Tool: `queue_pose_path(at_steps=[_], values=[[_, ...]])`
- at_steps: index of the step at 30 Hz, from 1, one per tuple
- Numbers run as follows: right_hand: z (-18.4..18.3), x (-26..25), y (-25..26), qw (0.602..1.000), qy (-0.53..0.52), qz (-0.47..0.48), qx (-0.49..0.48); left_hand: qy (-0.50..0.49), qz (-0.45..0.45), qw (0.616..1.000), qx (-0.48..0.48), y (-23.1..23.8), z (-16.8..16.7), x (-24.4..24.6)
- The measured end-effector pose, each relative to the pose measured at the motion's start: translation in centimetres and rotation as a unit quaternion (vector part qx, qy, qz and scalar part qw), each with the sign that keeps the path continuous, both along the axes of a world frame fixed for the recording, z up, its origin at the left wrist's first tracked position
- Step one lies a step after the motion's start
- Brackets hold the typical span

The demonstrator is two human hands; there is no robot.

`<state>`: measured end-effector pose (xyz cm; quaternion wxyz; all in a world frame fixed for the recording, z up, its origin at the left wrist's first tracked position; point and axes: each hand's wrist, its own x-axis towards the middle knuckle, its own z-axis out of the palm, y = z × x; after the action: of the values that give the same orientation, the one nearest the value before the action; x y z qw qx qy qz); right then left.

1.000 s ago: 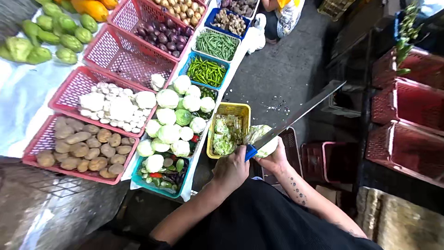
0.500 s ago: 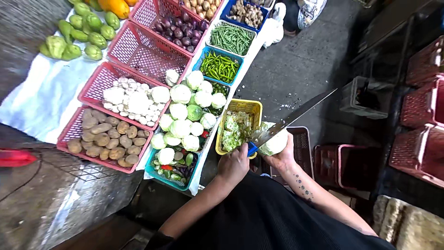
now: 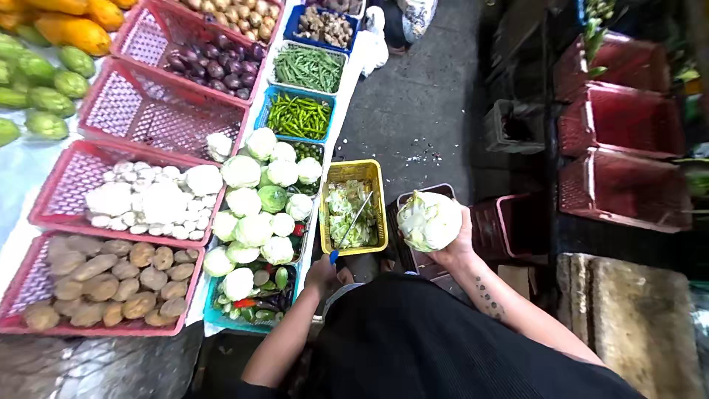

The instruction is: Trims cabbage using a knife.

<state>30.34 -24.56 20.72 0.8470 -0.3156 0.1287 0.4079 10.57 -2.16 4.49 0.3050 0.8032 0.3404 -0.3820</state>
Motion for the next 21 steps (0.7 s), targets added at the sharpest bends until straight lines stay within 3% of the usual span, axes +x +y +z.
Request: queue_pose_path(at_steps=[3, 8, 10, 13, 17, 21], values=[[0.9, 1.1, 0.3, 0.998, -0.064, 0.013, -0.016, -0.088, 0.051, 0.994, -0.041, -0.4, 1.0, 2.4], [6.2, 2.9, -2.1, 0.980, -0.180, 0.079, -0.004, -0.230, 0.147, 0.955, -0.113, -2.4, 5.6, 5.3], [5.7, 3.1, -1.3, 0.986, -0.150, 0.078, -0.013, -0.255, 0.203, 0.935, -0.141, -2.8, 7.1, 5.8], [1.8, 2.0, 0.7, 0.990, -0.033, 0.125, 0.053, -0.303, 0.187, 0.929, -0.105, -2.7, 10.2, 6.0], [0.3, 0.6, 2.3, 0.993, -0.003, 0.116, 0.020, -0.401, 0.201, 0.888, -0.103, -2.6, 15.2, 5.2], [0.6, 0.1, 2.0, 0.993, 0.062, 0.096, -0.005, -0.533, 0.180, 0.816, -0.131, -3.2, 19.3, 5.4]])
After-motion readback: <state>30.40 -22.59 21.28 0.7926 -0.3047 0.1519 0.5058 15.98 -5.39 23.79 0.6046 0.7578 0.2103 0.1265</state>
